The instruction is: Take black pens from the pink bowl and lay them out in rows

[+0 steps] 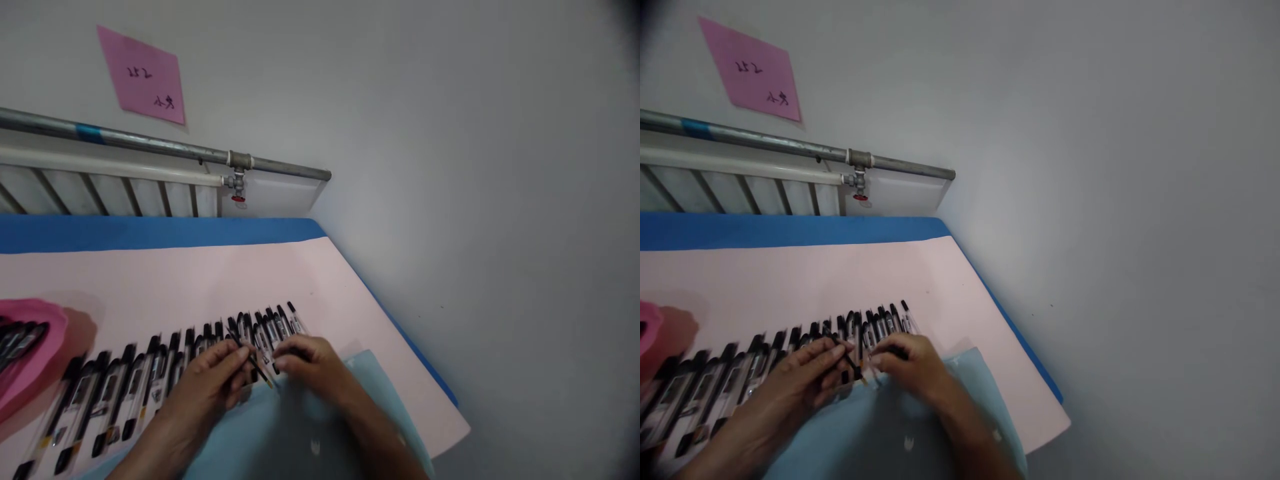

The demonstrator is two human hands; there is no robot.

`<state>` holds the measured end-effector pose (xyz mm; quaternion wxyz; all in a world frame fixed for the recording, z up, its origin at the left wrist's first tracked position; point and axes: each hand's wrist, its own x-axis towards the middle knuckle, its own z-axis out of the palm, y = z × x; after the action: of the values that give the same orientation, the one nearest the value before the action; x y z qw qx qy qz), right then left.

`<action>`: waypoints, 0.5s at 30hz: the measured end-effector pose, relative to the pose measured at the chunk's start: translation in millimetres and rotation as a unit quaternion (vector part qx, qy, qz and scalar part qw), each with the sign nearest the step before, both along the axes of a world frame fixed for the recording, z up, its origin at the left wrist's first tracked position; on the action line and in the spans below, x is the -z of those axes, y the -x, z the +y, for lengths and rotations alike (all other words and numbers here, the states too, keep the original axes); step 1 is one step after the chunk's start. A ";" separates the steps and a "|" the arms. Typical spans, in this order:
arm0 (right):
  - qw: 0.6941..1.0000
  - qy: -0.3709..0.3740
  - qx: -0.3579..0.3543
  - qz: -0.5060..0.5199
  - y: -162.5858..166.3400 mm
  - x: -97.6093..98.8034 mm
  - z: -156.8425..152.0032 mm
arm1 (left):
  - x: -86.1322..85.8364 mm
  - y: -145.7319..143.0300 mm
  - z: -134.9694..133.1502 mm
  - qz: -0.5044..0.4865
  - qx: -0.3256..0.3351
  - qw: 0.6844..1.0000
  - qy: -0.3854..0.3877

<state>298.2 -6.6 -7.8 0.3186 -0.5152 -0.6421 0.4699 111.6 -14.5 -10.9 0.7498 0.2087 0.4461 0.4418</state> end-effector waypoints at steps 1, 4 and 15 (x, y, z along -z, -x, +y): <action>1.000 0.002 -0.028 0.003 6.9 -1.2 -3.6 | 1.3 -3.2 -2.8 0.005 0.010 1.000 -0.010; 0.999 0.002 -0.048 -0.004 20.5 -2.4 -10.3 | 3.9 -7.6 -6.6 0.033 0.013 0.999 -0.025; 0.937 -0.084 0.211 -0.267 -34.3 14.6 29.5 | 6.0 -2.8 -0.6 0.035 0.079 0.996 -0.028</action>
<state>332.6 22.9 -22.4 0.2693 -0.7166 -0.6172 0.1820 114.4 -15.1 -16.9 0.7602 0.2799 0.4416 0.3857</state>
